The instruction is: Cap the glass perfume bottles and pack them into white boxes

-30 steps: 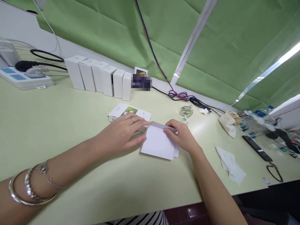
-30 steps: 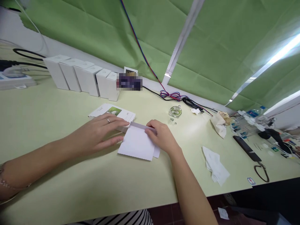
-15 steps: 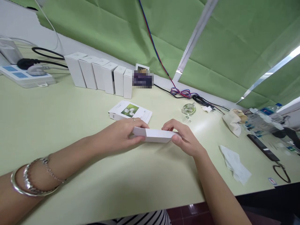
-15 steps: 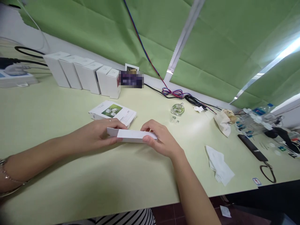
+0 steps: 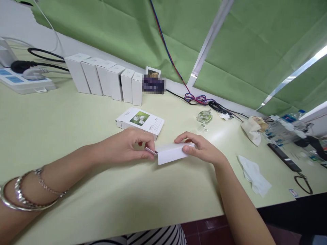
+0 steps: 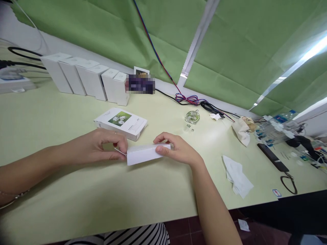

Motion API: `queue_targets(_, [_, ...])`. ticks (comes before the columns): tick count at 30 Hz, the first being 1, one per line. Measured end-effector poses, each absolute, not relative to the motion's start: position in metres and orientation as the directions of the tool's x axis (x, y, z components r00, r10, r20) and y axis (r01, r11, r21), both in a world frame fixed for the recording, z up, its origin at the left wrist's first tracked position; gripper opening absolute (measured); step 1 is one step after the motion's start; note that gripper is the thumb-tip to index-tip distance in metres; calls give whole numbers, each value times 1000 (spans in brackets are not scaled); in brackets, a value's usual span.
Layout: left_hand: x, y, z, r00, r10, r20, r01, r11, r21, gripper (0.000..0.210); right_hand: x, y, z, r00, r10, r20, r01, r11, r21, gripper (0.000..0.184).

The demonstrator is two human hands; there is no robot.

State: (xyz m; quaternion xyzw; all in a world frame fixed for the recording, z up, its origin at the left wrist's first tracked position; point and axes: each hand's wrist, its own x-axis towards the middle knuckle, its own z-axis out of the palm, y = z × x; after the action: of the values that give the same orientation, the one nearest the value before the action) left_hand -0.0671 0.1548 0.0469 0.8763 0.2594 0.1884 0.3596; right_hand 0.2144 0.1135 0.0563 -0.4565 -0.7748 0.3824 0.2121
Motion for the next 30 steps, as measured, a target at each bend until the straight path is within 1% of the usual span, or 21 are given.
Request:
queue_targets(2, [-67, 154, 48, 824, 551, 132, 291, -612, 736, 16, 216, 113, 58, -538, 839, -78, 537, 270, -799, 43])
queue_targets(3, [-67, 153, 47, 840, 529, 121, 282, -616, 735, 15, 217, 114, 59, -556, 821, -131, 552, 247, -797, 50])
queue_targets(5, [-67, 152, 46, 869, 486, 93, 274, -629, 728, 15, 213, 113, 60, -564, 786, -255, 624, 203, -755, 72])
queue_targets(7, [-66, 152, 43, 886, 460, 63, 284, -644, 710, 19, 206, 111, 61, -533, 770, -350, 717, 192, -670, 95])
queue_targets(9, [-65, 152, 39, 892, 450, 37, 302, -655, 692, 22, 195, 108, 61, -508, 776, -373, 783, 236, -576, 107])
queue_targets(12, [-64, 154, 35, 894, 448, 7, 325, -661, 677, 24, 181, 101, 60, -495, 795, -351, 832, 316, -456, 116])
queue_targets(14, [-65, 155, 34, 896, 445, -7, 333, -660, 674, 25, 175, 97, 58, -486, 806, -337, 847, 340, -410, 118])
queue_targets(16, [-66, 156, 34, 896, 444, -9, 331, -656, 678, 24, 172, 95, 58, -473, 810, -346, 858, 334, -389, 121])
queue_targets(20, [-69, 157, 35, 890, 455, 22, 311, -642, 701, 18, 171, 92, 58, -452, 810, -374, 876, 324, -357, 133])
queue_targets(22, [-69, 158, 37, 892, 450, 39, 288, -633, 718, 16, 171, 92, 59, -462, 813, -356, 872, 342, -350, 128])
queue_targets(26, [-69, 160, 39, 904, 426, 41, 256, -616, 745, 13, 173, 94, 58, -478, 827, -296, 858, 368, -357, 108])
queue_targets(30, [-69, 159, 42, 906, 422, 29, 257, -604, 754, 14, 176, 96, 56, -476, 839, -264, 851, 363, -380, 103])
